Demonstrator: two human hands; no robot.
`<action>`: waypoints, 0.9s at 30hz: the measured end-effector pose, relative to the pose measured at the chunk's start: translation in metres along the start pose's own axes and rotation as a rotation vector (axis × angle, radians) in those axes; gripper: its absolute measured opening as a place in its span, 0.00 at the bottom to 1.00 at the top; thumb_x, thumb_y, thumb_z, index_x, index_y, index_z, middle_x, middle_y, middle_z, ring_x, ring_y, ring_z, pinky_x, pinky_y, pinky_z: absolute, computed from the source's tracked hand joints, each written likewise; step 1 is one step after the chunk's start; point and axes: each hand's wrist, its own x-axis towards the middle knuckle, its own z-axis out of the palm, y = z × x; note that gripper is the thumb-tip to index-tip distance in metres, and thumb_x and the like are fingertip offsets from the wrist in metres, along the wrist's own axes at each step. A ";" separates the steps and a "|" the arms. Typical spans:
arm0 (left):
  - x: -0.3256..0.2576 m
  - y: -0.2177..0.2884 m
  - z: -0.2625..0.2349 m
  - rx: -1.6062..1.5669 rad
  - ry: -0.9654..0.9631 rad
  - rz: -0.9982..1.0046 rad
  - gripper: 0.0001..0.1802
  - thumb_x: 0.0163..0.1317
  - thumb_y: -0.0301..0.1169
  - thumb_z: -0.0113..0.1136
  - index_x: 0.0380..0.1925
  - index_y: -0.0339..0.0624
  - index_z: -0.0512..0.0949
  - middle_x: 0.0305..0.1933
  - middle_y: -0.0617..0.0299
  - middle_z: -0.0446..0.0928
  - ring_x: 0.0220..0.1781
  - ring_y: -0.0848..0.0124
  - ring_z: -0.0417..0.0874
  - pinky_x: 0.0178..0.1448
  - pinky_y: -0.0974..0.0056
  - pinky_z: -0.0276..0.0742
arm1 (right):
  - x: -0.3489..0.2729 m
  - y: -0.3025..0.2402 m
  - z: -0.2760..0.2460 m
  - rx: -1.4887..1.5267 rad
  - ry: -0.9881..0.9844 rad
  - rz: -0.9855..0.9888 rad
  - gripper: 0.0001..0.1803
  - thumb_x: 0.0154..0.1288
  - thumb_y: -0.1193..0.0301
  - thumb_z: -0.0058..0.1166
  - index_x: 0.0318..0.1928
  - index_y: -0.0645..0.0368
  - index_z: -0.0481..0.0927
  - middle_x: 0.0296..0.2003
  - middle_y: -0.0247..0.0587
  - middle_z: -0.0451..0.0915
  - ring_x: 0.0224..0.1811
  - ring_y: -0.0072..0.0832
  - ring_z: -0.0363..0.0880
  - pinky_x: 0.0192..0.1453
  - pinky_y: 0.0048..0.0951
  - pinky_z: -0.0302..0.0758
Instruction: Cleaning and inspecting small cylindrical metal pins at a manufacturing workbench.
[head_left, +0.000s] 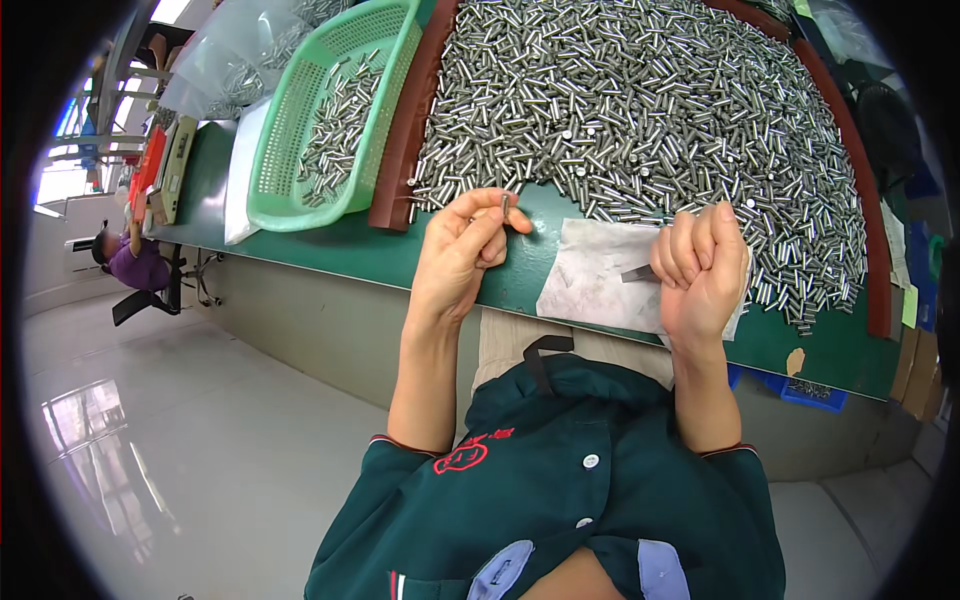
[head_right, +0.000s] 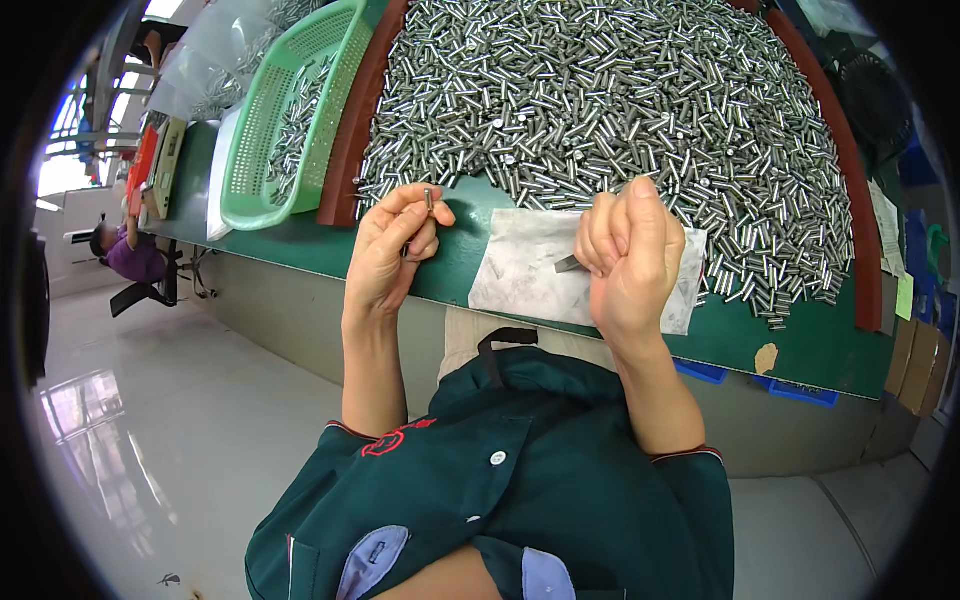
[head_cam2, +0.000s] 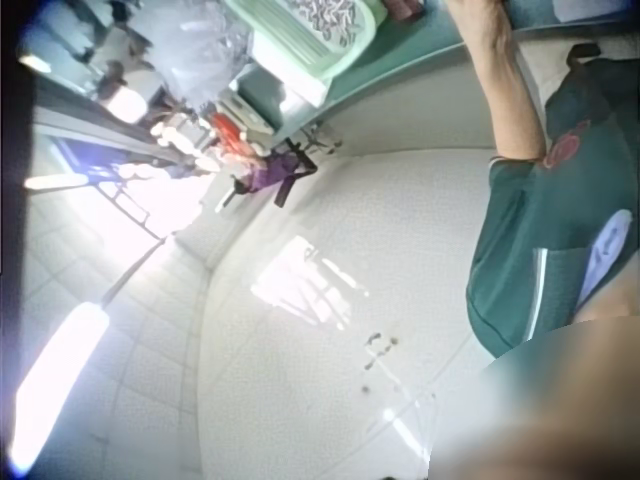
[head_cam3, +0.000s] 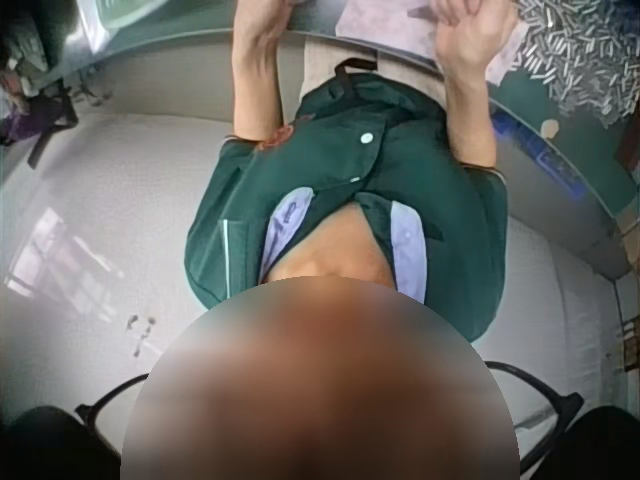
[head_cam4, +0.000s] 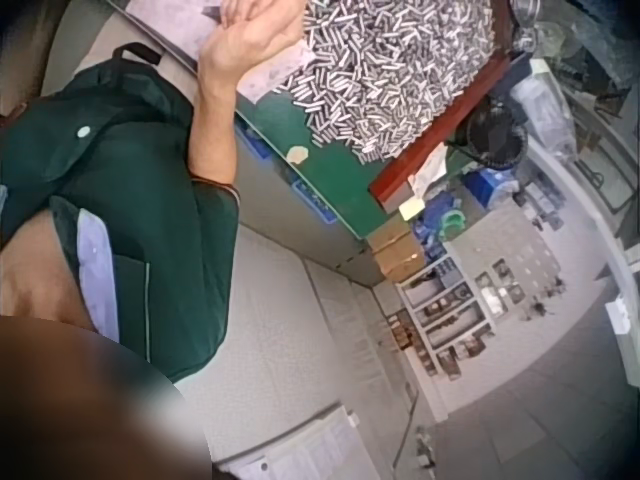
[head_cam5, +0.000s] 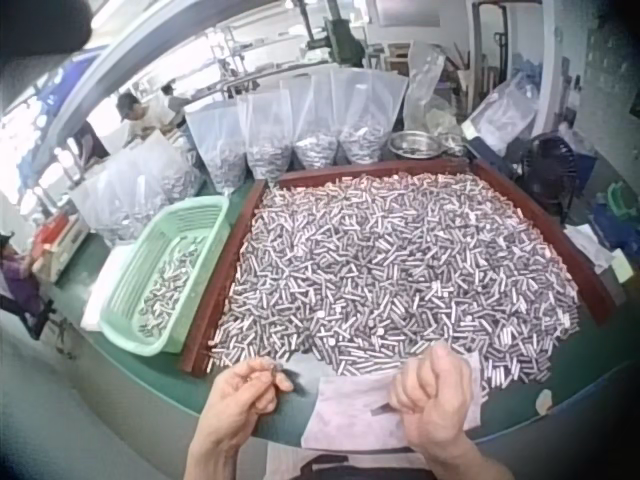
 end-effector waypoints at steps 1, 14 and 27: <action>-0.001 0.000 0.000 0.001 0.000 -0.002 0.08 0.60 0.25 0.45 0.36 0.35 0.71 0.28 0.56 0.75 0.16 0.85 0.57 0.20 0.79 0.53 | -0.001 -0.001 0.000 0.000 -0.001 -0.001 0.22 0.67 0.65 0.29 0.13 0.53 0.53 0.08 0.29 0.53 0.09 0.14 0.43 0.12 0.19 0.44; -0.015 -0.010 0.046 0.870 -0.034 0.248 0.03 0.51 0.21 0.56 0.27 0.34 0.74 0.16 0.73 0.63 0.20 0.86 0.61 0.23 0.78 0.55 | 0.000 0.000 -0.002 0.014 -0.001 -0.002 0.21 0.67 0.66 0.30 0.14 0.54 0.54 0.08 0.30 0.54 0.10 0.15 0.44 0.13 0.18 0.45; -0.014 -0.033 0.066 1.205 -0.119 0.397 0.05 0.46 0.22 0.59 0.21 0.36 0.72 0.09 0.62 0.58 0.11 0.71 0.60 0.17 0.68 0.56 | 0.000 0.003 -0.007 0.069 0.030 -0.027 0.23 0.67 0.63 0.28 0.13 0.51 0.53 0.07 0.27 0.52 0.09 0.16 0.42 0.13 0.19 0.45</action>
